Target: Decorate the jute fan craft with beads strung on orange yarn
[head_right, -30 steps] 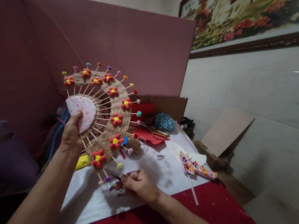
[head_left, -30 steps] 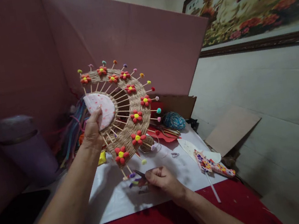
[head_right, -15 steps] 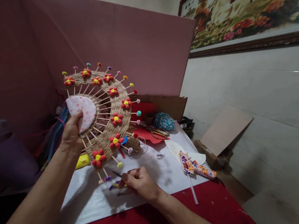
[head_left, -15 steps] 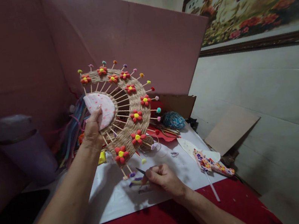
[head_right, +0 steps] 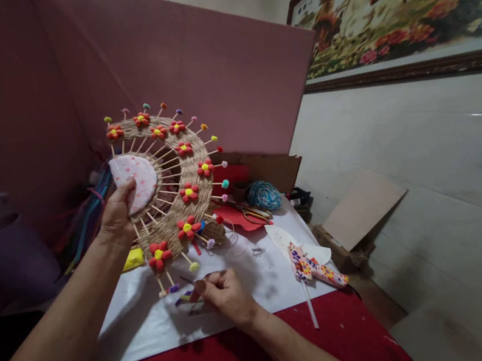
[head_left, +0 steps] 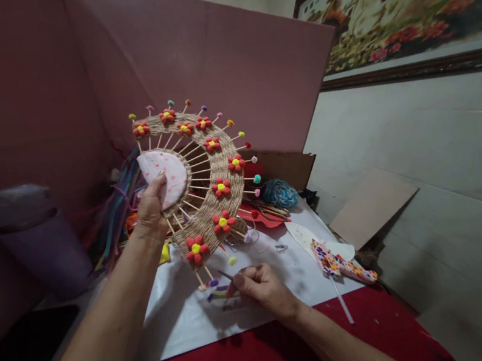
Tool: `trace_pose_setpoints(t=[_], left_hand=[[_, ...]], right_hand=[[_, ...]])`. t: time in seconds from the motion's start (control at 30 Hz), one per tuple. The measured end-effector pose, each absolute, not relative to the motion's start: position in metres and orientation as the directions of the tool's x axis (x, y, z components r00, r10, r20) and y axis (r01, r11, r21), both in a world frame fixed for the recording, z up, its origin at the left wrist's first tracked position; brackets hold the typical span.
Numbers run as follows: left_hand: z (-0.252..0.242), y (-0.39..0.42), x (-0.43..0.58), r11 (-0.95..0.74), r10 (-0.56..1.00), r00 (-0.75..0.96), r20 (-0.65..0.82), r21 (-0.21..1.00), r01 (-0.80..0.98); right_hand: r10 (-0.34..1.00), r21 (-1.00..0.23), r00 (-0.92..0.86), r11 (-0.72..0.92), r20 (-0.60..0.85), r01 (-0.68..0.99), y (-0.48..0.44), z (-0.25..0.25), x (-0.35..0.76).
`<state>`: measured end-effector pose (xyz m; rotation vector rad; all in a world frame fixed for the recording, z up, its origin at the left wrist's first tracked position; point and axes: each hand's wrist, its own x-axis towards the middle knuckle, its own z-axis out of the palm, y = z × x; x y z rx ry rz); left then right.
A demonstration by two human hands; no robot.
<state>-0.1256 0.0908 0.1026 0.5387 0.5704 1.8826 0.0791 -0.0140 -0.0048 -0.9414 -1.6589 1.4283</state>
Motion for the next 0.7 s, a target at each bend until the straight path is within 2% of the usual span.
trace_pose_setpoints(t=[0.2,0.3,0.5,0.7], left_hand=[[0.101,0.093,-0.130,-0.281,0.953,-0.294,0.077,0.596,-0.752],[0.101,0.093,-0.130,-0.240,0.962,-0.271,0.038,0.594,-0.768],[0.102,0.091,-0.131,-0.197,0.961,-0.273,-0.046,0.580,-0.790],[0.103,0.092,-0.137,-0.159,0.955,-0.280,-0.098,0.625,-0.764]], right_hand=[[0.863,-0.989,-0.483,0.124,0.146,-0.076,-0.011,-0.006,0.079],[0.852,-0.986,-0.496,0.142,0.167,-0.088,-0.009,-0.003,0.078],[0.866,-0.984,-0.478,0.078,0.145,-0.158,-0.007,0.019,0.074],[0.829,-0.977,-0.525,0.110,0.192,-0.183,-0.003,0.045,0.068]])
